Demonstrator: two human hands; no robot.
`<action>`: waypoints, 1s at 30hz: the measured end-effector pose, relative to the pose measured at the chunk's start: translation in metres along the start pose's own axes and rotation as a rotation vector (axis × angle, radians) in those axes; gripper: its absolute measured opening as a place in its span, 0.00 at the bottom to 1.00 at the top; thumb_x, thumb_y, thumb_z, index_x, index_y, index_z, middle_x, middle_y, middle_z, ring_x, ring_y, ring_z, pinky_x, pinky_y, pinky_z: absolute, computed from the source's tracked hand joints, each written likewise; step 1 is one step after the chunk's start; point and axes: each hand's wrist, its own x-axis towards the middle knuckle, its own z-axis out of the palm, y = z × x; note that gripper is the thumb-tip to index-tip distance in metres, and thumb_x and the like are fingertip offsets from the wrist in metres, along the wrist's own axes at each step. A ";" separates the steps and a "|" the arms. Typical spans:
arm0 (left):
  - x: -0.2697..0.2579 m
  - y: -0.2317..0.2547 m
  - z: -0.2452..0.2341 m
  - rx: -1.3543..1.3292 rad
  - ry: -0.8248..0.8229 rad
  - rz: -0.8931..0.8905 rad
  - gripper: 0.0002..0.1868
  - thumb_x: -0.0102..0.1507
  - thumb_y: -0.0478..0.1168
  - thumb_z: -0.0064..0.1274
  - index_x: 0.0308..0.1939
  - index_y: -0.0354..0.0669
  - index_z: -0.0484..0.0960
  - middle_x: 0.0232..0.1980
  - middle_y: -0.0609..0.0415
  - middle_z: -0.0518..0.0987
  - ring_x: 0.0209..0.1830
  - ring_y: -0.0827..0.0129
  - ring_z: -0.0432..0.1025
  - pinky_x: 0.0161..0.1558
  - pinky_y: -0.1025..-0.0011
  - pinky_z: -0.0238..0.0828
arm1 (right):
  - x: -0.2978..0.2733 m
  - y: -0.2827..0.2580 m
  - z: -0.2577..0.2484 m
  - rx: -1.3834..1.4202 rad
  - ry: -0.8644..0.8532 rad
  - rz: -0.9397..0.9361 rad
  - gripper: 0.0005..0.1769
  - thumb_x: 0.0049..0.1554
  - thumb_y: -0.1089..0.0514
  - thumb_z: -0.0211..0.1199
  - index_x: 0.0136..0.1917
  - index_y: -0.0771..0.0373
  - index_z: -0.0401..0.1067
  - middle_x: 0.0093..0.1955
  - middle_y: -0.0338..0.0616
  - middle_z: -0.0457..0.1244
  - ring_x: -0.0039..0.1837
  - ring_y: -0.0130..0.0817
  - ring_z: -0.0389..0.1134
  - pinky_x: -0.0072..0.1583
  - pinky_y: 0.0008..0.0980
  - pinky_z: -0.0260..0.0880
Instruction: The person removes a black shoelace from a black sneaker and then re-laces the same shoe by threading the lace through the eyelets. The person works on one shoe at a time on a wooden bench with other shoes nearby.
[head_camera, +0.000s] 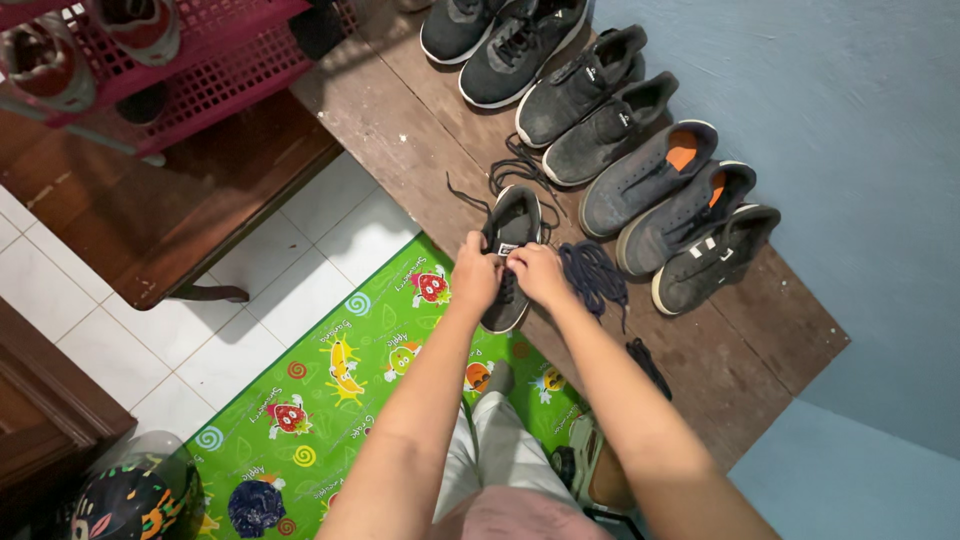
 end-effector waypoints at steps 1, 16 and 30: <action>-0.001 0.001 -0.002 -0.010 0.014 0.002 0.05 0.52 0.35 0.65 0.31 0.44 0.88 0.53 0.49 0.70 0.49 0.52 0.70 0.49 0.58 0.72 | 0.004 0.005 -0.004 0.051 -0.027 -0.044 0.06 0.55 0.59 0.66 0.47 0.56 0.79 0.45 0.43 0.68 0.53 0.45 0.69 0.56 0.44 0.66; 0.011 -0.086 -0.048 -0.914 0.140 -0.331 0.08 0.73 0.39 0.36 0.48 0.38 0.66 0.50 0.47 0.83 0.33 0.66 0.75 0.37 0.72 0.70 | 0.008 0.051 -0.002 0.171 -0.209 -0.241 0.20 0.55 0.70 0.52 0.58 0.57 0.74 0.50 0.46 0.64 0.54 0.46 0.68 0.56 0.39 0.68; 0.035 -0.085 -0.239 -1.148 0.395 -0.179 0.05 0.76 0.40 0.35 0.52 0.44 0.63 0.43 0.48 0.77 0.32 0.68 0.74 0.39 0.71 0.73 | -0.008 0.020 -0.020 -0.164 -0.301 -0.047 0.30 0.52 0.66 0.55 0.66 0.45 0.71 0.59 0.35 0.66 0.60 0.46 0.65 0.55 0.49 0.63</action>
